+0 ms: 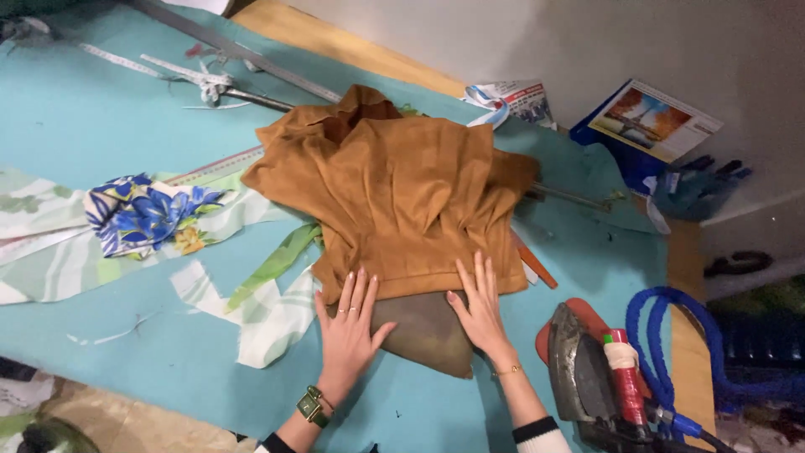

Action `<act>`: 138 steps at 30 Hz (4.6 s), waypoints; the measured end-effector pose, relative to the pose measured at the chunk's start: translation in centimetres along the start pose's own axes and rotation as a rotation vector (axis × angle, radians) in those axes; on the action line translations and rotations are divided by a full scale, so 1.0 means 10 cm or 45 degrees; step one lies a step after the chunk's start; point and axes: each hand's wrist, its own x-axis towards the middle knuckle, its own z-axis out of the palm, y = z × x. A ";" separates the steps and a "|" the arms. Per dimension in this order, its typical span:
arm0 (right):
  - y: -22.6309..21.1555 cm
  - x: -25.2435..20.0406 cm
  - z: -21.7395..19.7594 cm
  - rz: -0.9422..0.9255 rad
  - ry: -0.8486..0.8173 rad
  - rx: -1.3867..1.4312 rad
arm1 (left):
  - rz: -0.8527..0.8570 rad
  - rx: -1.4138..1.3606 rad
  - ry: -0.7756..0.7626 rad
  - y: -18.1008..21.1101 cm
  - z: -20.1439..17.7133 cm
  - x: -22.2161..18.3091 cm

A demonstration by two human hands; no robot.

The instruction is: Pressing and aligning fabric pieces for garment construction using an iron on a sewing table.

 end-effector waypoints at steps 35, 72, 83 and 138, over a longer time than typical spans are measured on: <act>-0.77 -0.23 0.63 0.268 -0.116 -0.266 | -0.940 -0.316 0.504 -3.75 -0.21 0.51; -0.27 -1.27 -0.44 0.727 0.385 0.989 | 0.057 -1.330 -0.615 -0.53 -0.64 0.20; 0.05 -0.58 -0.87 0.356 0.475 0.314 | -0.473 -1.507 -0.779 -0.20 -0.59 0.37; 0.01 -1.24 -0.78 0.189 0.545 0.748 | 0.578 -1.209 -0.693 0.31 -1.00 0.58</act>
